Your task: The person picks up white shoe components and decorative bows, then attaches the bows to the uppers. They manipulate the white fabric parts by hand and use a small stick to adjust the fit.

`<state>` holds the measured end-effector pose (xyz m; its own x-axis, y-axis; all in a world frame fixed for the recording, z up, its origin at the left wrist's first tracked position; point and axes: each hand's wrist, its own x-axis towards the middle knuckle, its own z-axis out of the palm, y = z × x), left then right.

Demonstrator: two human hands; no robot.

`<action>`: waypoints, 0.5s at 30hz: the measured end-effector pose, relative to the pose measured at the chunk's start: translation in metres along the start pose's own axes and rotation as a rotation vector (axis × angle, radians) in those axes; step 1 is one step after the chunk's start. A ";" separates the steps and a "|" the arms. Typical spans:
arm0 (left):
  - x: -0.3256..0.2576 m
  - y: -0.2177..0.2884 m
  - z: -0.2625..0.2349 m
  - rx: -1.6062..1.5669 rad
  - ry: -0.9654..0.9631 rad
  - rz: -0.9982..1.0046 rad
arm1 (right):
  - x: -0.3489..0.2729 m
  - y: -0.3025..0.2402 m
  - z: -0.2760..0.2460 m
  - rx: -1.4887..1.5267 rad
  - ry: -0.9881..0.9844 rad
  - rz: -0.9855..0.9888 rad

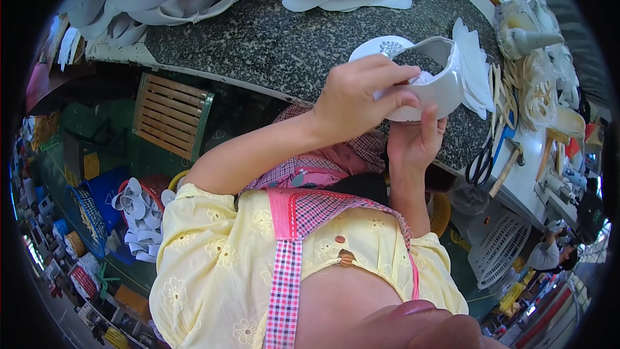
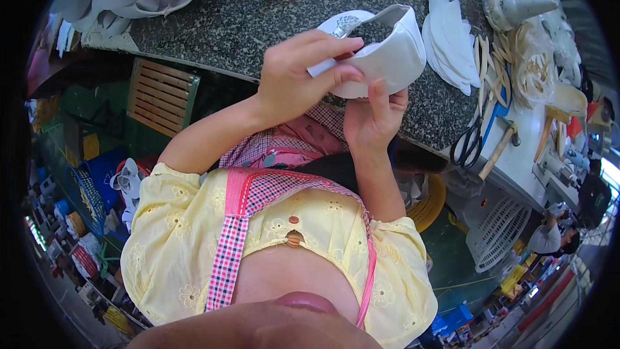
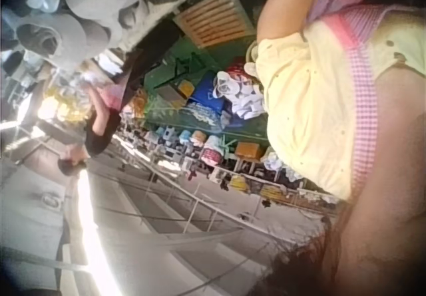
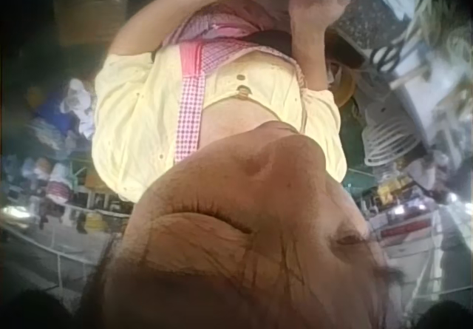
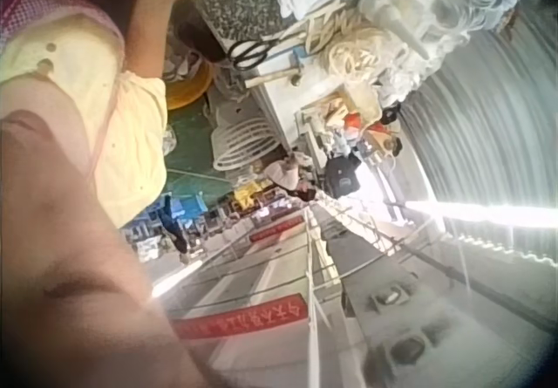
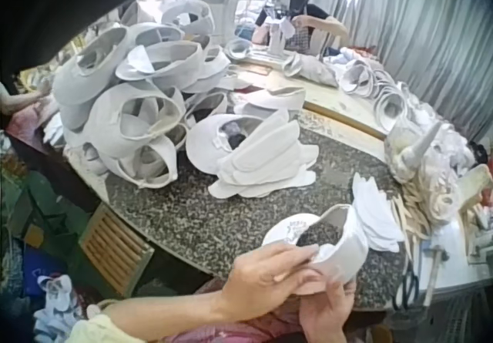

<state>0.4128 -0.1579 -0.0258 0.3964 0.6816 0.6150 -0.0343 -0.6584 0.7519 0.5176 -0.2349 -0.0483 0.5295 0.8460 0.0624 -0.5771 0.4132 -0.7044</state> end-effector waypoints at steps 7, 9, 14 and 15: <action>0.018 -0.003 -0.019 -0.289 -0.395 -0.340 | 0.002 -0.035 -0.043 -0.814 -0.175 -0.421; 0.026 -0.006 -0.019 -0.266 -0.534 -0.255 | 0.010 -0.049 -0.032 -0.968 -0.237 -0.808; 0.040 -0.011 -0.023 0.105 -0.629 0.465 | 0.060 -0.068 0.004 -1.343 -1.077 -0.812; 0.040 -0.015 -0.025 0.270 -0.628 0.580 | 0.064 -0.074 0.002 -1.507 -1.168 -0.781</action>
<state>0.4056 -0.1131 -0.0065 0.8158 -0.0299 0.5776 -0.1998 -0.9518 0.2328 0.5931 -0.2104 0.0088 -0.5557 0.6870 0.4682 0.7035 0.6887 -0.1755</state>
